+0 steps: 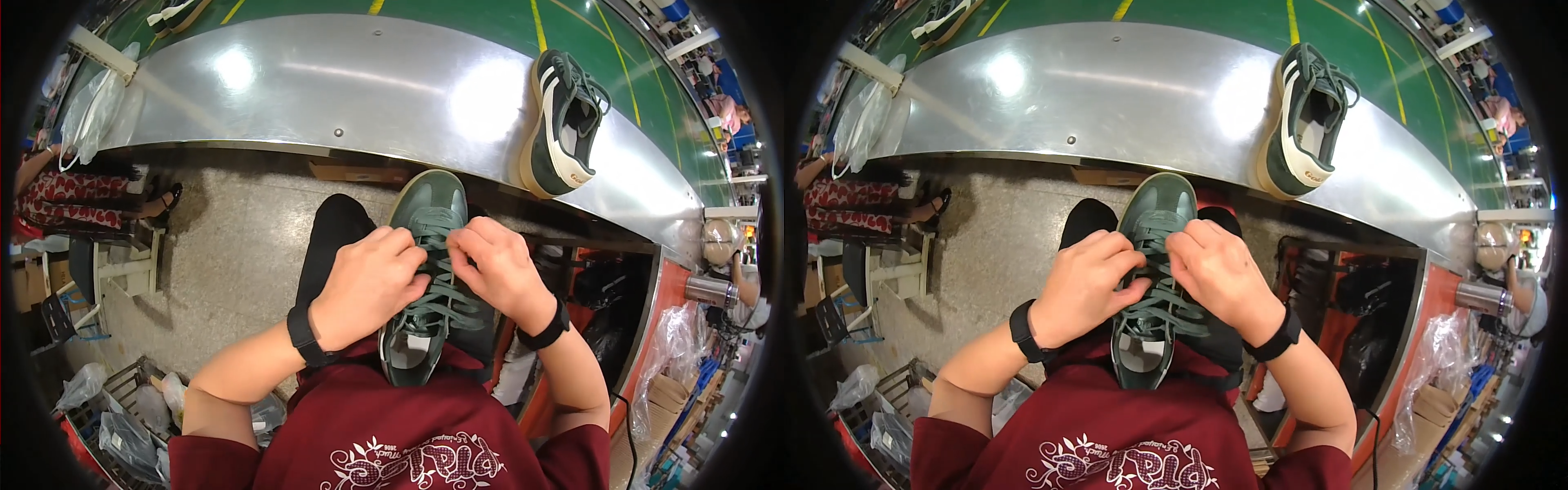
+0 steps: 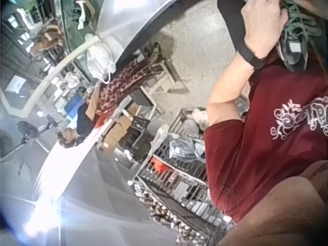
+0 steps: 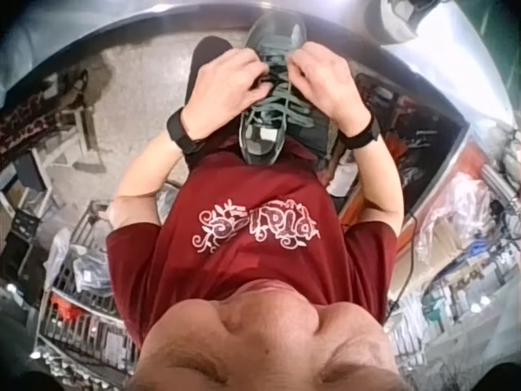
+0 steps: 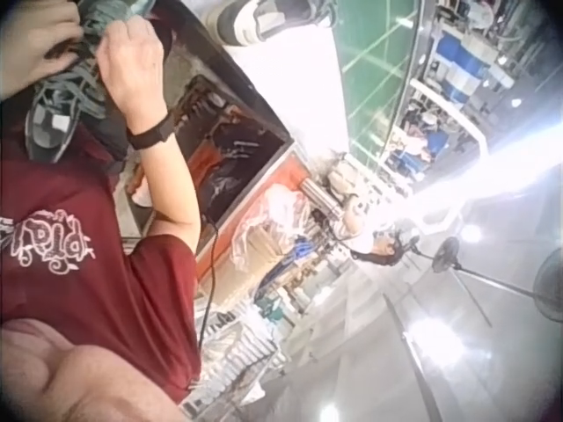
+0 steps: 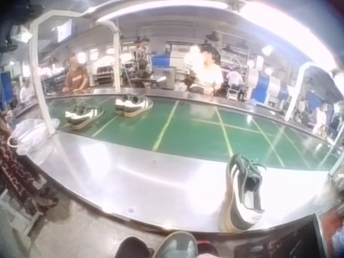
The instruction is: Lace and tie the shoelaces on a pair of green sneakers.
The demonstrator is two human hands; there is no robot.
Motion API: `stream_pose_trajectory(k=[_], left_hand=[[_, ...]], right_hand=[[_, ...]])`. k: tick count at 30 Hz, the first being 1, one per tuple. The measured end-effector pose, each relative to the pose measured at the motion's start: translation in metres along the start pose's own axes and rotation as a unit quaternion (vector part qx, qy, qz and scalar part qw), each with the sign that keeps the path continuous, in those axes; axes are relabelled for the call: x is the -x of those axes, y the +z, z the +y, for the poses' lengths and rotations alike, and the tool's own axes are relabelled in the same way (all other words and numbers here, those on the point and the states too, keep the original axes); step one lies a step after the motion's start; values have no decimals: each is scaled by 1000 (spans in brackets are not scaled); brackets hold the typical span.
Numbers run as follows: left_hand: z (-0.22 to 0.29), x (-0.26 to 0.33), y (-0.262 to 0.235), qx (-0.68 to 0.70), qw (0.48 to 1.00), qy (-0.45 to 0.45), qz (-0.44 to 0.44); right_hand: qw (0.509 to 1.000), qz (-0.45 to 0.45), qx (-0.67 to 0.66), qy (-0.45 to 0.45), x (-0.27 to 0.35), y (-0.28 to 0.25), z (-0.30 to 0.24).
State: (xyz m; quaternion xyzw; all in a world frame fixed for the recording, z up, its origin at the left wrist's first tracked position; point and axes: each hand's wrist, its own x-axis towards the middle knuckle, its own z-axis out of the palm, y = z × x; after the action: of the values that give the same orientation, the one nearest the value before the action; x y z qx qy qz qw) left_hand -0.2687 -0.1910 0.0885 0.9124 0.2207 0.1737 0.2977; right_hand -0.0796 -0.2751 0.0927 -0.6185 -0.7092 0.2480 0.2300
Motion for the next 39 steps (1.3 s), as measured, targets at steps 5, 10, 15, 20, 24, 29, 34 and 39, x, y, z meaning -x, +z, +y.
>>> stream_pose_trajectory(k=[5,10,15,20,24,29,34,39], left_hand=[[5,-7,5,-139,987,74,-17],[2,-2,0,-112,986,119,43],[-6,8,-5,-87,990,76,81],[-11,0,-18,67,997,-33,-34],[-11,-18,-5,8,998,39,42],[0,-26,2,-152,985,75,-32],[-5,-22,-6,-167,981,101,15],[-24,6,-35,-99,994,-30,39]], right_hand=[[979,143,145,-33,21,22,-11],[977,162,88,109,41,40,-41],[966,194,29,170,40,46,-42],[960,209,-35,182,38,43,-36],[956,213,-73,186,34,44,-36],[960,213,-24,177,32,46,-39],[958,212,-24,192,36,47,-41],[965,236,29,107,29,37,-38]])
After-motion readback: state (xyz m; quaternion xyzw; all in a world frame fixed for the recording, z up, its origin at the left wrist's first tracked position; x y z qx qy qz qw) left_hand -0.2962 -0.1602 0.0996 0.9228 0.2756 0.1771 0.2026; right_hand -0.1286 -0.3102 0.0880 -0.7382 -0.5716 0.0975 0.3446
